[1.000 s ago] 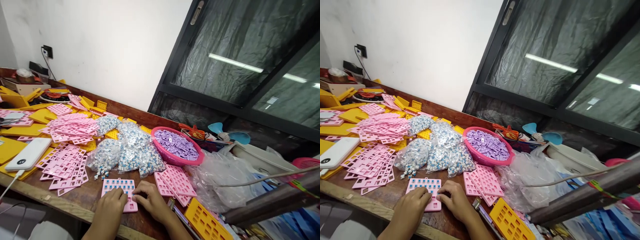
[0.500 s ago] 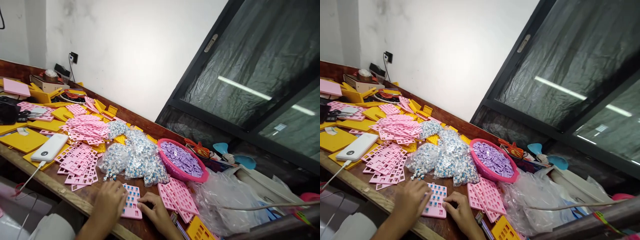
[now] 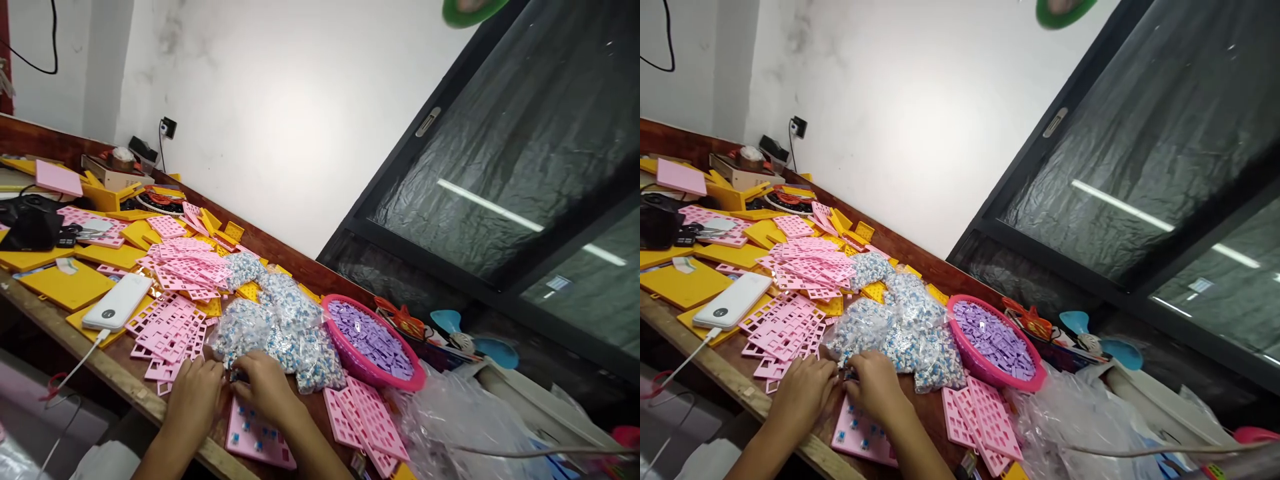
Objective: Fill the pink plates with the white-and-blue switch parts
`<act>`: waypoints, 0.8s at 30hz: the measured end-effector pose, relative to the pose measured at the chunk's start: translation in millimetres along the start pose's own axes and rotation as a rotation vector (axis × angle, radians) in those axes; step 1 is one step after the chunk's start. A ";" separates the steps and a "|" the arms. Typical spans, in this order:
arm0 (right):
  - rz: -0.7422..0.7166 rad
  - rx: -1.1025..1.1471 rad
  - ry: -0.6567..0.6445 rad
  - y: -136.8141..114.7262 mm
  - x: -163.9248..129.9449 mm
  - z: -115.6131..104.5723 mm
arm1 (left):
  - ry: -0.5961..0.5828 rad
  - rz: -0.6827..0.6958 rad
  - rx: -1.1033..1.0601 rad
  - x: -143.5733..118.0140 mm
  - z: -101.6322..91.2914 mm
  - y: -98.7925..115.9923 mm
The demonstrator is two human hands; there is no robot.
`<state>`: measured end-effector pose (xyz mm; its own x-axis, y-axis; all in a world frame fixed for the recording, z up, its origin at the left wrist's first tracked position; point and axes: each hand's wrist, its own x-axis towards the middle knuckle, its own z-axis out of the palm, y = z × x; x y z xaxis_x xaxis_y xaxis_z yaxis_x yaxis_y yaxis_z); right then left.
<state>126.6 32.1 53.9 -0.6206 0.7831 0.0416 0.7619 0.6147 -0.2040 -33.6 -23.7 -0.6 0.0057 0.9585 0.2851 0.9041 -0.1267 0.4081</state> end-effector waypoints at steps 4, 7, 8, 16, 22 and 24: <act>0.047 -0.085 -0.055 -4.2 18.8 16.6 | -0.023 0.009 -0.093 -0.6 -2.2 -10.9; 0.038 -0.054 -0.046 -2.4 16.9 19.9 | -0.005 0.041 -0.287 -0.7 -1.8 -16.4; 0.038 -0.019 -0.024 -1.0 14.3 18.9 | 0.007 0.050 -0.358 -1.2 -2.4 -16.2; 0.160 0.374 0.302 38.4 -53.2 -3.3 | -0.081 0.207 -0.765 -13.7 -2.2 19.0; 0.278 0.429 0.329 68.6 -108.7 3.3 | -0.099 0.304 -0.702 -18.5 23.3 45.5; 0.265 0.412 0.300 73.3 -108.9 1.4 | -0.094 0.370 -0.666 -22.1 34.1 53.4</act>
<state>249.8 -8.2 33.0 -0.2927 0.9350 0.2005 0.7118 0.3530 -0.6072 29.1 -43.0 -14.7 0.3207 0.8377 0.4420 0.3878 -0.5419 0.7456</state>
